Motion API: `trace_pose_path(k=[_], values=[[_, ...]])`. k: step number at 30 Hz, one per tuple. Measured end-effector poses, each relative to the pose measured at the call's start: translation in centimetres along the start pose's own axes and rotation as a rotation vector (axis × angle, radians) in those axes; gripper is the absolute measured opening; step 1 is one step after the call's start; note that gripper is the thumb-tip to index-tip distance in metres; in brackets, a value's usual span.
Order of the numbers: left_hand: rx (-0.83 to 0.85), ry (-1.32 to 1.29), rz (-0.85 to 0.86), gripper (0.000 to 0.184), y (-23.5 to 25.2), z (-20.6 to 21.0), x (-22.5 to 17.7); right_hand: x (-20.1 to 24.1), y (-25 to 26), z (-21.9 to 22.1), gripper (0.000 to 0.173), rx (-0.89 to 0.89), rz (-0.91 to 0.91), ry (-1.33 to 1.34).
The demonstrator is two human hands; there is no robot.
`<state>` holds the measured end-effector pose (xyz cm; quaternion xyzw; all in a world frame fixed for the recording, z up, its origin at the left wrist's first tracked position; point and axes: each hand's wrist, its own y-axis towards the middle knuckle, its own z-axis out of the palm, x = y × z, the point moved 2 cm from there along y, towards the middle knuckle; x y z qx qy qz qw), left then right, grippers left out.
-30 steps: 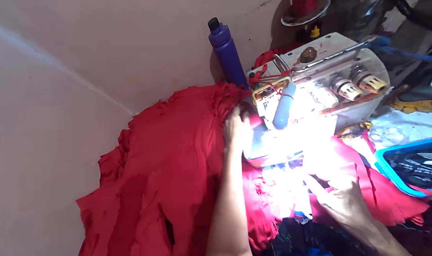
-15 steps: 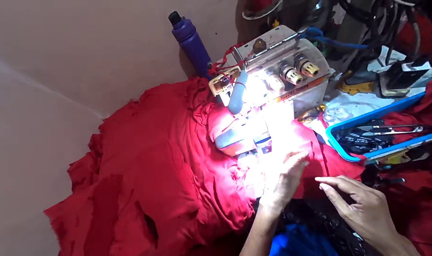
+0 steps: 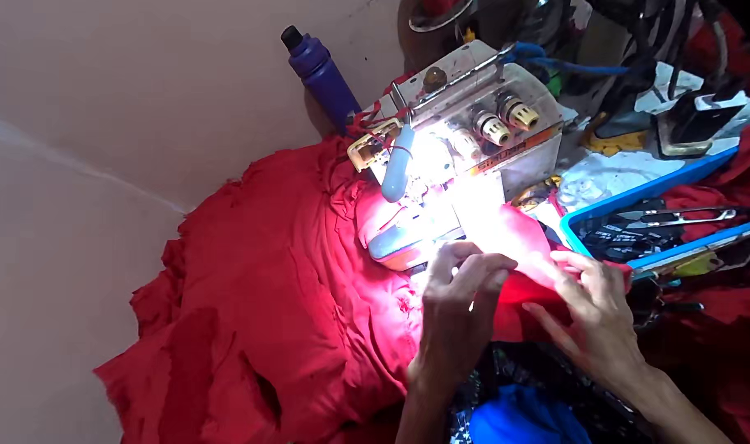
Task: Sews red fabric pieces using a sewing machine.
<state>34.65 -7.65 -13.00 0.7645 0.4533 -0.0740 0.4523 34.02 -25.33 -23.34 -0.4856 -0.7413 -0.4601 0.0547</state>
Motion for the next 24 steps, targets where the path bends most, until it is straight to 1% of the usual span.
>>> trace_pose_path(k=[2,5,6,8,10,11,13,15,16,17,18,20,21,22,24], values=[[-0.078,0.082,0.018,0.016,0.3,-2.7,-1.0,0.6,-0.3,-0.2,0.031,0.05,-0.075,0.075],[-0.206,0.101,-0.007,0.016,0.8,-5.8,-0.4,1.1,-1.5,-1.0,0.033,0.206,-0.146,0.268],[-0.232,0.062,-0.06,0.016,1.0,-6.3,0.2,1.0,-1.8,-1.4,0.033,0.244,-0.141,0.36],[-0.245,-0.085,-0.238,0.014,1.2,-6.5,2.1,0.9,-1.7,-2.2,0.029,0.221,-0.081,0.531],[-0.245,-0.286,-0.41,0.014,1.2,-5.9,4.1,0.7,-1.0,-3.2,0.019,0.098,-0.017,0.649],[-0.259,-0.374,-0.479,0.017,1.0,-5.4,4.9,0.8,-0.6,-3.7,0.014,0.035,-0.013,0.683],[-0.327,-0.485,-0.609,0.019,0.0,-4.3,6.3,1.3,-0.3,-4.1,0.01,-0.018,-0.066,0.706],[-0.402,-0.506,-0.708,0.024,-1.6,-3.3,7.5,2.1,-1.2,-3.4,0.013,0.042,-0.167,0.615],[-0.419,-0.452,-0.742,0.026,-2.6,-3.0,8.0,2.3,-1.9,-2.6,0.017,0.099,-0.221,0.541],[-0.41,-0.371,-0.746,0.027,-3.6,-2.6,8.4,2.5,-2.8,-1.8,0.023,0.167,-0.275,0.464],[-0.392,-0.269,-0.724,0.024,-4.4,-2.2,8.7,2.7,-3.6,-1.0,0.029,0.228,-0.331,0.403],[-0.347,-0.103,-0.624,0.01,-5.4,-1.4,8.0,3.4,-4.5,0.2,0.032,0.32,-0.414,0.338],[-0.321,-0.094,-0.561,0.014,-5.8,-0.9,7.5,3.9,-4.3,0.6,0.032,0.337,-0.434,0.328],[-0.291,-0.137,-0.505,0.019,-6.2,-0.5,6.8,4.4,-3.8,0.8,0.032,0.337,-0.442,0.32],[-0.244,-0.263,-0.42,0.028,-6.5,0.1,5.1,5.2,-2.1,1.2,0.03,0.296,-0.394,0.38]])
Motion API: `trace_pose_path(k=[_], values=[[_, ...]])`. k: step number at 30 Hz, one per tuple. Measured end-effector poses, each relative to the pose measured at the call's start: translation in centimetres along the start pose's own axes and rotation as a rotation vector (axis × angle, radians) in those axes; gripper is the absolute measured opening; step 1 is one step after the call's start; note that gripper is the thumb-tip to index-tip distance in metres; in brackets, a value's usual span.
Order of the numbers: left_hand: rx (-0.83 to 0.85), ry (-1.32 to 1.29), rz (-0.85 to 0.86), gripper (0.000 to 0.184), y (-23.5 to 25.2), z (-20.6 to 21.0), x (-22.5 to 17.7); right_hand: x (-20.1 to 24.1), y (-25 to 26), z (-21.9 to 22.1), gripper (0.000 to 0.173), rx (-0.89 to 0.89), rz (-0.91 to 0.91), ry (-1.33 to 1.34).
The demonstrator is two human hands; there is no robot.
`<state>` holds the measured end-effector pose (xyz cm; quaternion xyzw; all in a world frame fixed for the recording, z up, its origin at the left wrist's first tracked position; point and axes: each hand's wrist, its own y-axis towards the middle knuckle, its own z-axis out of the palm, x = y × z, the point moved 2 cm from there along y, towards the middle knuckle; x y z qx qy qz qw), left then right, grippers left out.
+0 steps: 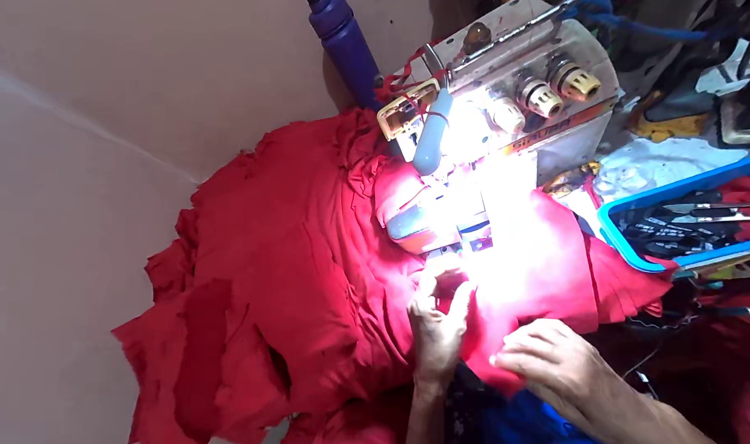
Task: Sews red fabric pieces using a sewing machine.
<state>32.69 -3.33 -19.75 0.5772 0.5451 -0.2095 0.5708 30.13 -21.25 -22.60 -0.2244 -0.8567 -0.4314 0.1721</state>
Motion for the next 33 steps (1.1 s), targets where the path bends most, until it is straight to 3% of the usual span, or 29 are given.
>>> trace_pose_path(k=[6,19,23,25,28,30,33], values=[[0.099,-0.362,-0.127,0.031,-1.4,-0.7,-2.0,-0.4,4.6,-0.2,0.016,-0.172,0.308,0.424],[0.166,-0.211,-0.024,0.03,-2.0,-3.1,-2.9,0.3,5.9,1.4,0.011,-0.221,0.47,0.424],[0.229,-0.248,0.002,0.044,-2.5,-3.6,-3.0,0.4,5.9,1.6,0.016,-0.239,0.516,0.39],[0.238,-0.201,-0.004,0.036,-2.3,-4.2,-3.1,0.6,6.0,1.4,0.023,-0.157,0.53,0.439],[0.347,-0.118,0.04,0.029,-1.5,-6.0,-4.0,0.7,6.1,1.0,0.029,0.114,0.498,0.74],[0.405,-0.095,0.101,0.028,-0.8,-7.4,-4.7,0.7,6.3,0.9,0.024,0.251,0.432,0.91],[0.406,-0.124,0.123,0.028,-0.4,-9.0,-5.3,0.9,6.1,1.3,0.011,0.263,0.349,0.902]])
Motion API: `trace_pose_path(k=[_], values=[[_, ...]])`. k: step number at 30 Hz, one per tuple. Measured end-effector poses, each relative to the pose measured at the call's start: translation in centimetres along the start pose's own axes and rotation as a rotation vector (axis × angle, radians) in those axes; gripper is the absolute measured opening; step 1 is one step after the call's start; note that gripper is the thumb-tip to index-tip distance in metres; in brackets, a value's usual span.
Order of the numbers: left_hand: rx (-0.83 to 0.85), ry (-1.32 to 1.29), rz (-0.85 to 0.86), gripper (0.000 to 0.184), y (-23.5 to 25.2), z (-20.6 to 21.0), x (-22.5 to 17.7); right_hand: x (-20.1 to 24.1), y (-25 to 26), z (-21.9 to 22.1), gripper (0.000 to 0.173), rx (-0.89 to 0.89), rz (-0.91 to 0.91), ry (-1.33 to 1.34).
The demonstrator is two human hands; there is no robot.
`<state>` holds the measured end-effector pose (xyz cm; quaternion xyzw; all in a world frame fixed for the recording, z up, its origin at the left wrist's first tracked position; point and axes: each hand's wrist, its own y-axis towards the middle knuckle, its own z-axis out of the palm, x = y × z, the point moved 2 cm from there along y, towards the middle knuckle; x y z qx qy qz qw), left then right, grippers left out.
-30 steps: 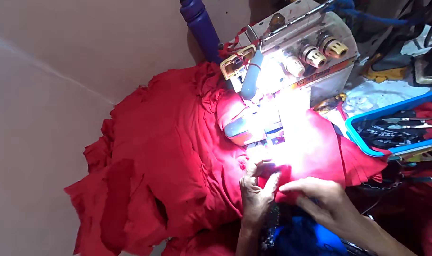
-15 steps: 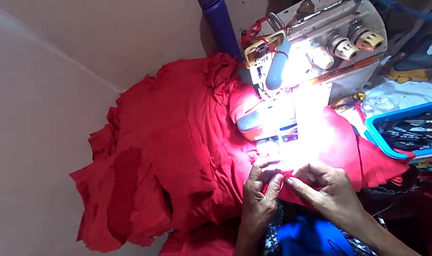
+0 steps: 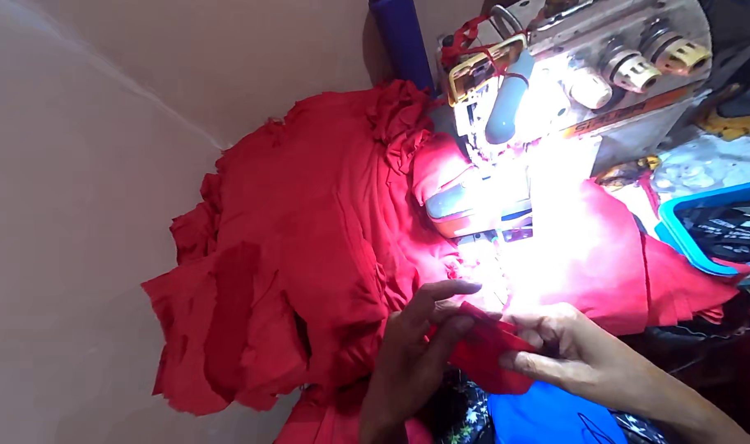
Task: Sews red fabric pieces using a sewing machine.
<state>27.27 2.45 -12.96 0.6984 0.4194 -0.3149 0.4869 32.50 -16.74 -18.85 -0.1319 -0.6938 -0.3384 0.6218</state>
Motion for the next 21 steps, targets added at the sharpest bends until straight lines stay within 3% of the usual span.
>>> trace_pose_path(k=[8,12,15,18,21], values=[[-0.047,0.036,0.015,0.026,0.3,-1.4,-0.1,-0.1,-0.1,0.4,0.009,-0.113,-0.029,-0.035],[-0.188,0.149,0.074,0.024,1.6,-1.6,-0.2,-0.1,0.4,0.7,0.014,-0.258,-0.124,-0.138],[-0.315,0.325,0.121,0.027,4.4,-2.2,-0.1,0.4,1.2,0.4,0.023,-0.398,-0.186,-0.33],[-0.298,0.283,0.141,0.035,8.5,-2.3,1.4,0.2,2.6,-0.6,0.026,-0.558,-0.204,-0.493],[-0.258,0.331,0.107,0.034,11.6,-0.9,4.4,-1.8,4.3,-1.7,0.02,-0.679,-0.044,-0.419]])
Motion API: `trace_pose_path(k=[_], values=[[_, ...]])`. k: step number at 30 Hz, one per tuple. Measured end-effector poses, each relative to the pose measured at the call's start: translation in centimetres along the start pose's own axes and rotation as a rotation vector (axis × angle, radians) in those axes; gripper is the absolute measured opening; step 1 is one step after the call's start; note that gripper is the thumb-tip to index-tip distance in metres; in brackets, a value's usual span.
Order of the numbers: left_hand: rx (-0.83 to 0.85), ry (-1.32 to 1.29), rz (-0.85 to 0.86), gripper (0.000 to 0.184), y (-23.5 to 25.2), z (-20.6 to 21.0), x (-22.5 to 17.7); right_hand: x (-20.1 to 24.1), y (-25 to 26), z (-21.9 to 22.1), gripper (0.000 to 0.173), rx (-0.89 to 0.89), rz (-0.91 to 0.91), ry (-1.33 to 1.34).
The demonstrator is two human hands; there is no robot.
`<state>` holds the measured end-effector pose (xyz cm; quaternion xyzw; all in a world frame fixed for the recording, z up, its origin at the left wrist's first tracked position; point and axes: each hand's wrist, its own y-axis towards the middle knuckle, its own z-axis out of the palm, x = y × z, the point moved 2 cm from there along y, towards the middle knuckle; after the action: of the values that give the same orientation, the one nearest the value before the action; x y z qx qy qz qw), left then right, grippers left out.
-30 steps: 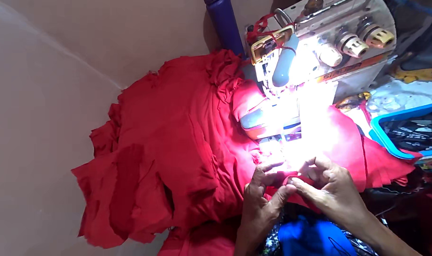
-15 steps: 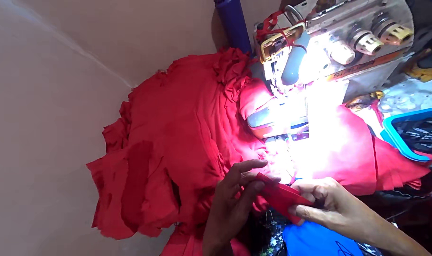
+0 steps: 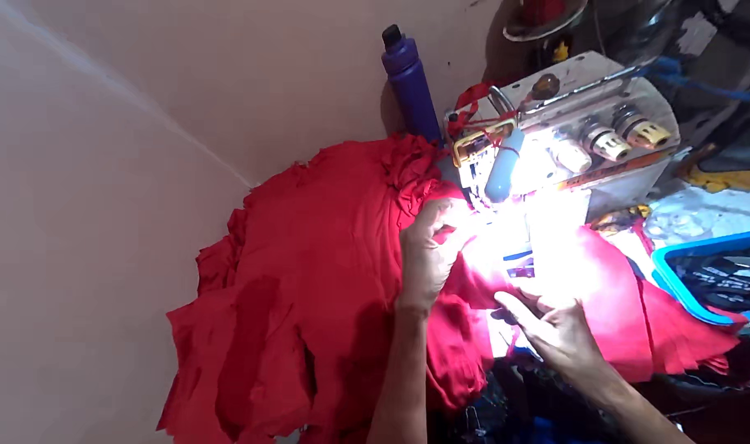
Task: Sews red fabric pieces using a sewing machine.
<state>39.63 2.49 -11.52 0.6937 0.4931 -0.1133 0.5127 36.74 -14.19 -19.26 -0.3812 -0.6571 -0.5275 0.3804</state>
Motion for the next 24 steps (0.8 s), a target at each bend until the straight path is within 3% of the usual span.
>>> trace_pose_path(k=[4,12,21,24], values=[[0.004,0.291,-0.131,0.021,0.7,3.5,1.9,-0.7,0.7,0.6,0.022,-0.011,0.198,-0.031],[-0.207,0.75,0.026,0.013,-3.6,6.7,-0.4,-2.4,-1.7,-0.2,0.027,-0.083,0.039,-0.047],[-0.171,0.708,-0.139,0.023,-3.1,7.5,-0.2,-2.2,1.1,-0.1,0.03,-0.154,0.039,0.064],[-0.055,0.692,-0.172,0.027,-2.4,6.8,0.0,-2.6,2.4,0.0,0.026,-0.173,-0.015,0.034]])
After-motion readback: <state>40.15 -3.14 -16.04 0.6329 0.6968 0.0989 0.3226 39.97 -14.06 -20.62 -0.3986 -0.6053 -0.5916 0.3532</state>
